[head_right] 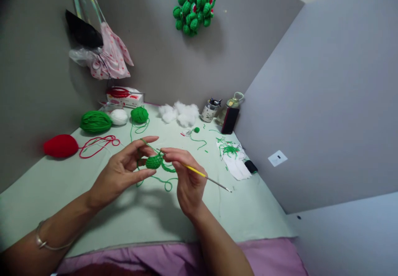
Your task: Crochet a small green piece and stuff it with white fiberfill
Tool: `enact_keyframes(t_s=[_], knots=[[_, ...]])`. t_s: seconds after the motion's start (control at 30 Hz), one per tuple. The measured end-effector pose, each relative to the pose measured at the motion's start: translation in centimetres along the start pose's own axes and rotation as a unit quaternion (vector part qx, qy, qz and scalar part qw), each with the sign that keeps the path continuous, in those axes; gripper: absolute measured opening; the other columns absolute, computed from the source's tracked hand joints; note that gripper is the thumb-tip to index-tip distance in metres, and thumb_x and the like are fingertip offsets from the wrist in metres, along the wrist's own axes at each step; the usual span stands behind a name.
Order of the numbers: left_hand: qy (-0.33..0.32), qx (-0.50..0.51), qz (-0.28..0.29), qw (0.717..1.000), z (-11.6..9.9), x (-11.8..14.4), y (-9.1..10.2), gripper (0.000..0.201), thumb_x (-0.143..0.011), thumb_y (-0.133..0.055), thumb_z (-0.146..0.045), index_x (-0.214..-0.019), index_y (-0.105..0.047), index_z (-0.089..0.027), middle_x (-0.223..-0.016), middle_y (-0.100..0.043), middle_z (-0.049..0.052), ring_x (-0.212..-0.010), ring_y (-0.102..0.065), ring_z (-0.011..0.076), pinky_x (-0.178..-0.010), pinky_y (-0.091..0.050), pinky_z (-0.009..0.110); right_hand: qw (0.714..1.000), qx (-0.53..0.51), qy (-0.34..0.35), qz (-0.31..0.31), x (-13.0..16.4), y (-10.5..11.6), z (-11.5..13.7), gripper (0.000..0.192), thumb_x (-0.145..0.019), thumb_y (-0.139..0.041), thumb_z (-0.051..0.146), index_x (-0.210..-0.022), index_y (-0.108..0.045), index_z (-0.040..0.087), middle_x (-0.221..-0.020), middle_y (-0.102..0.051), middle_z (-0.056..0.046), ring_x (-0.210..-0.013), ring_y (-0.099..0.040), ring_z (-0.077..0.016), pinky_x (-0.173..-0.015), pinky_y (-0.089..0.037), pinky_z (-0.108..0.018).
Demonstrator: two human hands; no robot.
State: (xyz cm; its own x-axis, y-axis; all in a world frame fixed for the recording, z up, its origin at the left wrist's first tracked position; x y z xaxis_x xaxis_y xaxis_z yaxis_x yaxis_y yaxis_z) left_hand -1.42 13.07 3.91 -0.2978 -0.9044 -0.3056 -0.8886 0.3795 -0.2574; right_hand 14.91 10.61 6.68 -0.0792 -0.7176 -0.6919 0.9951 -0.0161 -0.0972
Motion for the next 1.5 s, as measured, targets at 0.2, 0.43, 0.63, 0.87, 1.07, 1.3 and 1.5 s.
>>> enact_keyframes(t_s=[0.2, 0.43, 0.63, 0.87, 1.07, 1.3, 1.5], knots=[[0.041, 0.097, 0.064, 0.992, 0.3, -0.2, -0.8, 0.061, -0.082, -0.085, -0.013, -0.136, -0.070, -0.037, -0.101, -0.063, -0.001, -0.096, -0.065, 0.0145, -0.079, -0.058, 0.022, 0.990, -0.118, -0.069, 0.023, -0.6, -0.1, -1.4, 0.015, -0.102, -0.063, 0.040, -0.099, -0.073, 0.029, -0.098, -0.084, -0.001, -0.075, -0.076, -0.0154, -0.072, -0.064, -0.031], [0.040, 0.046, 0.081, 0.995, 0.0, -0.2, -0.7, 0.058, -0.084, -0.082, -0.011, -0.135, -0.071, -0.037, -0.104, -0.067, 0.000, -0.101, -0.067, 0.0156, -0.089, -0.057, 0.026, 0.990, -0.085, -0.097, 0.061, -1.2, 0.5, -1.5, 0.025, -0.099, -0.065, 0.048, -0.092, -0.070, 0.025, -0.086, -0.081, -0.002, -0.073, -0.075, -0.0165, -0.068, -0.065, -0.033], [0.025, -0.001, 0.079, 0.997, -0.4, 0.0, -0.7, 0.060, -0.083, -0.080, -0.009, -0.135, -0.070, -0.036, -0.102, -0.070, 0.000, -0.104, -0.069, 0.0174, -0.093, -0.056, 0.029, 0.989, -0.064, -0.068, 0.119, -1.3, 0.9, -0.8, 0.017, -0.103, -0.061, 0.037, -0.101, -0.075, 0.026, -0.095, -0.082, -0.003, -0.089, -0.078, -0.0185, -0.075, -0.066, -0.036], [0.027, -0.056, 0.077, 0.995, -0.4, 0.1, -0.8, 0.058, -0.080, -0.079, -0.009, -0.133, -0.072, -0.031, -0.102, -0.072, 0.002, -0.102, -0.069, 0.0199, -0.095, -0.058, 0.034, 0.980, 0.008, -0.022, 0.196, -1.6, 1.4, 0.6, 0.020, -0.106, -0.057, 0.031, -0.105, -0.076, 0.026, -0.099, -0.081, -0.004, -0.094, -0.077, -0.0197, -0.081, -0.065, -0.039], [0.032, -0.071, 0.065, 0.995, 0.2, 0.0, -0.8, 0.060, -0.080, -0.082, -0.012, -0.136, -0.071, -0.031, -0.100, -0.070, 0.001, -0.100, -0.069, 0.0191, -0.094, -0.058, 0.033, 0.972, 0.070, 0.014, 0.225, -1.4, 0.9, 1.2, 0.020, -0.105, -0.058, 0.027, -0.107, -0.077, 0.027, -0.100, -0.081, -0.005, -0.095, -0.076, -0.0208, -0.084, -0.064, -0.041], [0.006, -0.002, -0.034, 0.999, 0.1, 0.6, -0.5, 0.057, -0.083, -0.086, -0.021, -0.136, -0.069, -0.031, -0.100, -0.068, 0.000, -0.099, -0.067, 0.0167, -0.092, -0.057, 0.028, 0.944, 0.230, 0.198, 0.132, 0.4, -0.1, 2.5, 0.031, -0.100, -0.063, 0.017, -0.124, -0.074, 0.034, -0.113, -0.082, -0.007, -0.098, -0.077, -0.0231, -0.079, -0.066, -0.042], [0.041, 0.130, -0.037, 0.990, 0.9, 1.1, -1.8, 0.048, -0.087, -0.084, -0.028, -0.133, -0.073, -0.034, -0.104, -0.065, -0.001, -0.101, -0.062, 0.0138, -0.092, -0.053, 0.022, 0.890, 0.356, 0.265, 0.102, 2.6, -0.5, 2.3, 0.060, -0.091, -0.071, 0.006, -0.136, -0.067, 0.046, -0.111, -0.080, -0.001, -0.100, -0.076, -0.0238, -0.089, -0.067, -0.039]])
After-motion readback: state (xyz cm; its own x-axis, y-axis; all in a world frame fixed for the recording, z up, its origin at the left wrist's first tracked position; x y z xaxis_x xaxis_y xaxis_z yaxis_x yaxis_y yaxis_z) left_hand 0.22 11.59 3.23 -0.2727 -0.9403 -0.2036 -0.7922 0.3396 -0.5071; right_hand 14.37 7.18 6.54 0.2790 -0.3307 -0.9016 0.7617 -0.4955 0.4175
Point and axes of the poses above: each hand's wrist, its own x-axis away from the middle knuckle, its own y-axis out of the back of the hand, z = x × y, the point moved 7 cm from there along -x, towards the middle knuckle
